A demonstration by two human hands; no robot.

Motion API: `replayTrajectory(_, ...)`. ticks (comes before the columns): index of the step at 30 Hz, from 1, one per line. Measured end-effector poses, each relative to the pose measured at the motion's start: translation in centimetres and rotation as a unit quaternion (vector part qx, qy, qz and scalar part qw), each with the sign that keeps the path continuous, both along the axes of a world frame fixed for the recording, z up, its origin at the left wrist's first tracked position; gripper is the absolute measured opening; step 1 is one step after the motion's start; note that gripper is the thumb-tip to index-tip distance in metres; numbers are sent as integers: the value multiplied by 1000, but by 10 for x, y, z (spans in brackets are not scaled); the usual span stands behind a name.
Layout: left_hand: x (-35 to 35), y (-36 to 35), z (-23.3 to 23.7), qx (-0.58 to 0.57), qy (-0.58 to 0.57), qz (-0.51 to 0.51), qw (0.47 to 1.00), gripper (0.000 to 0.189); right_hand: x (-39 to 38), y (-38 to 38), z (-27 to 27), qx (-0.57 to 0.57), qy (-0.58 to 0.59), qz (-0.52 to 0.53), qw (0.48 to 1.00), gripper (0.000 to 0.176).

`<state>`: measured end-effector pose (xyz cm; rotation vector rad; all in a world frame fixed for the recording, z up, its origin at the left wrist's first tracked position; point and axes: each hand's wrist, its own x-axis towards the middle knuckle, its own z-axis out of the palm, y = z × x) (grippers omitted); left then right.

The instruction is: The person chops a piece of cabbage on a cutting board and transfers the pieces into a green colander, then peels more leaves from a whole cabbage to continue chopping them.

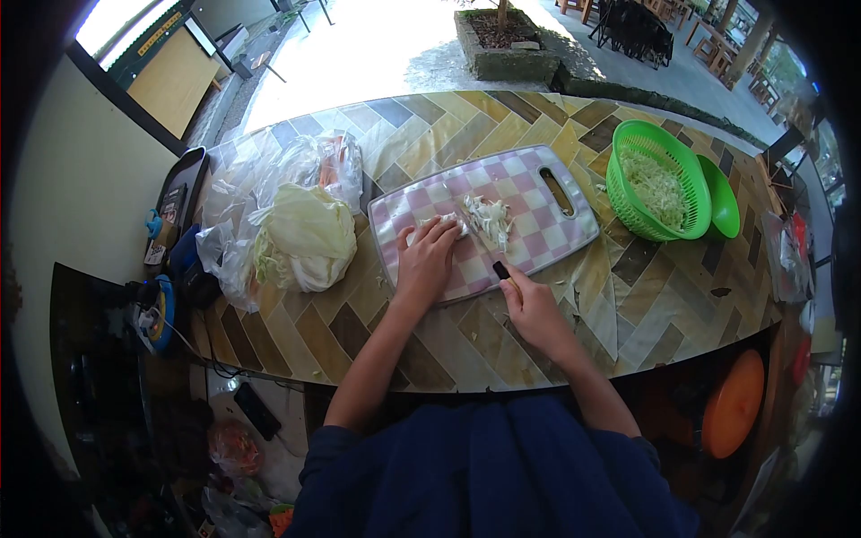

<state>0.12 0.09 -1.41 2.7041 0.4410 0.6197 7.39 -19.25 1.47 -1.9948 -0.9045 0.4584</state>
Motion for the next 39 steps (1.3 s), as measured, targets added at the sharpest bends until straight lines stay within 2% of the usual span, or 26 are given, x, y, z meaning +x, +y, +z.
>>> replayTrajectory(2, 1, -3, -1, 21, -3, 12, 1000, 27, 1, -3, 19, -27, 57, -13, 998, 36)
replayTrajectory(8, 3, -7, -4, 39, -14, 19, 999, 27, -10, -4, 17, 25, 34, -15, 999, 37)
replayTrajectory(17, 4, -6, -4, 32, -13, 16, 999, 25, -8, -1, 36, -26, 59, 15, 998, 35)
replayTrajectory(20, 4, -5, -5, 34, -11, 14, 999, 26, -6, -1, 25, -11, 20, 17, 1000, 35)
replayTrajectory(26, 4, -4, -5, 35, -8, 9, 999, 27, -1, -1, 26, -27, 20, 28, 999, 37)
replayTrajectory(32, 4, -5, -1, 40, -1, 11, 999, 29, -2, 8, 13, -22, -3, 26, 999, 30)
replayTrajectory(35, 4, -4, -3, 31, -6, 7, 999, 29, 0, 17, 7, -19, -14, 15, 1000, 36)
replayTrajectory(39, 2, -3, 2, 10, 7, -9, 1000, 28, -1, 6, 1, -11, -38, 11, 999, 36)
